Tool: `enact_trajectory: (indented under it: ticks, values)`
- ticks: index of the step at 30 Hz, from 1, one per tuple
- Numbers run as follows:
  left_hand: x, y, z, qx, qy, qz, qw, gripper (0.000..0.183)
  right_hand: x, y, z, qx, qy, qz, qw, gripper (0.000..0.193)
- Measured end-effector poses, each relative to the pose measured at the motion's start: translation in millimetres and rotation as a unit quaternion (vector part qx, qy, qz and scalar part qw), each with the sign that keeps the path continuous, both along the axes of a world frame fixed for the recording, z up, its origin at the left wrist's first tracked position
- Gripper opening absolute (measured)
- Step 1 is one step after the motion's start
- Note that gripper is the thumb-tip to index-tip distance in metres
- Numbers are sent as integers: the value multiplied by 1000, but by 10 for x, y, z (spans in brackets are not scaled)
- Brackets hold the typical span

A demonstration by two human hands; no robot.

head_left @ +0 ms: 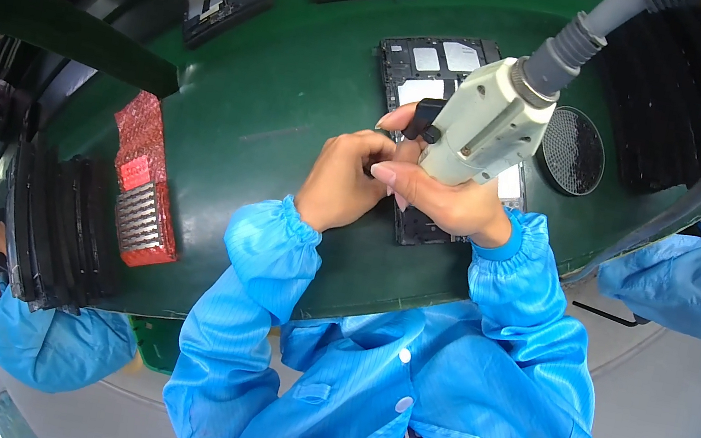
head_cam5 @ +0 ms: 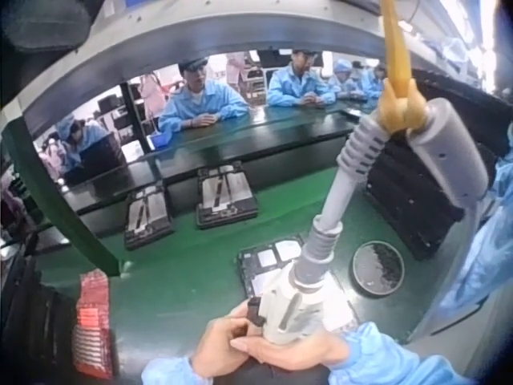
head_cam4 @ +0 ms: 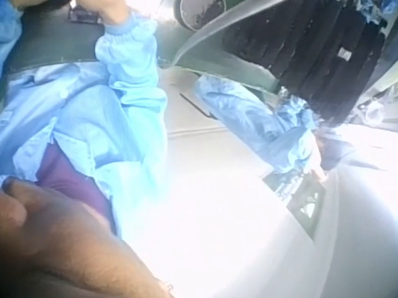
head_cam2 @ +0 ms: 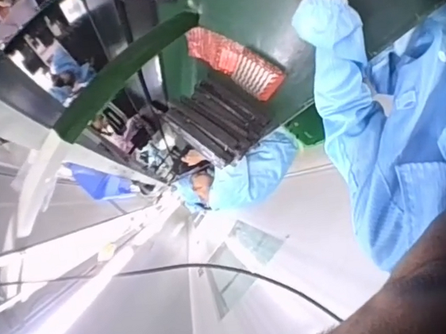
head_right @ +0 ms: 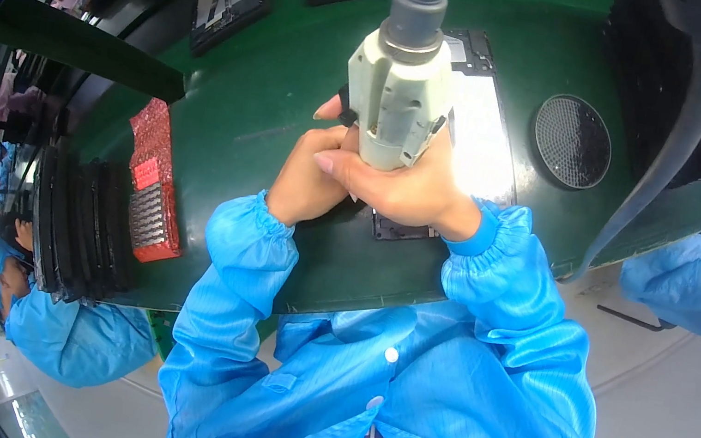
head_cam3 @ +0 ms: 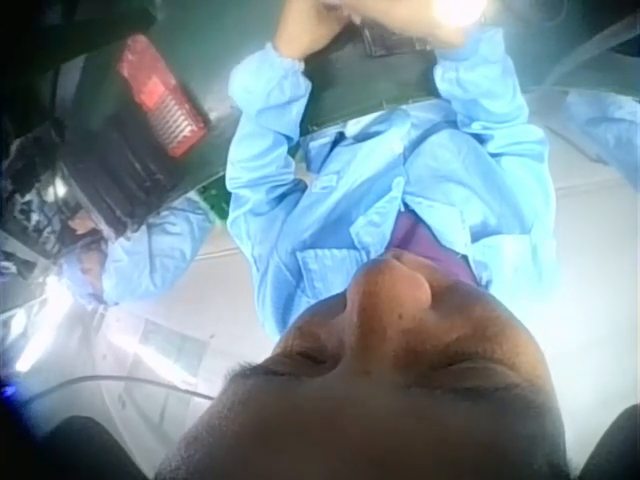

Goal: The person assembles tablet devices by placing small components onto the tablet frames by hand, driving screws with an electric screwdriver, and moving the tablets along the workstation.

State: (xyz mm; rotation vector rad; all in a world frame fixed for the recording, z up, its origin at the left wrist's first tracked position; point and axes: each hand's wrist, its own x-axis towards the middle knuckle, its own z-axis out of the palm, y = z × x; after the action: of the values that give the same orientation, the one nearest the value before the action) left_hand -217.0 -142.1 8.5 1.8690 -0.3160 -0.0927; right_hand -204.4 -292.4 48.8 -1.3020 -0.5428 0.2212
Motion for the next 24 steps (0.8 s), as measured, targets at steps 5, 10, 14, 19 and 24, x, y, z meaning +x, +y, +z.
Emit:
enact_trajectory:
  ticks: [5, 10, 14, 19, 24]
  values:
    - [110, 26, -42, -6, -5, -25, 1000, 13, 33, 42, 31, -2, 59, -2, 998, 42]
    - [133, 55, -70, -51, 35, -24, 998, 15, 69, 74, 5, -11, 49, -7, 999, 42]
    - [134, 35, -57, -57, 42, -18, 997, 14, 74, 75, -40, -22, 47, -20, 998, 42]
    - [79, 59, -119, -59, 50, 15, 997, 13, -25, 68, -155, -26, 23, -3, 999, 40]
    - [51, 86, -80, -58, -31, 10, 998, 20, 2, 129, -156, 7, -110, -15, 994, 25]
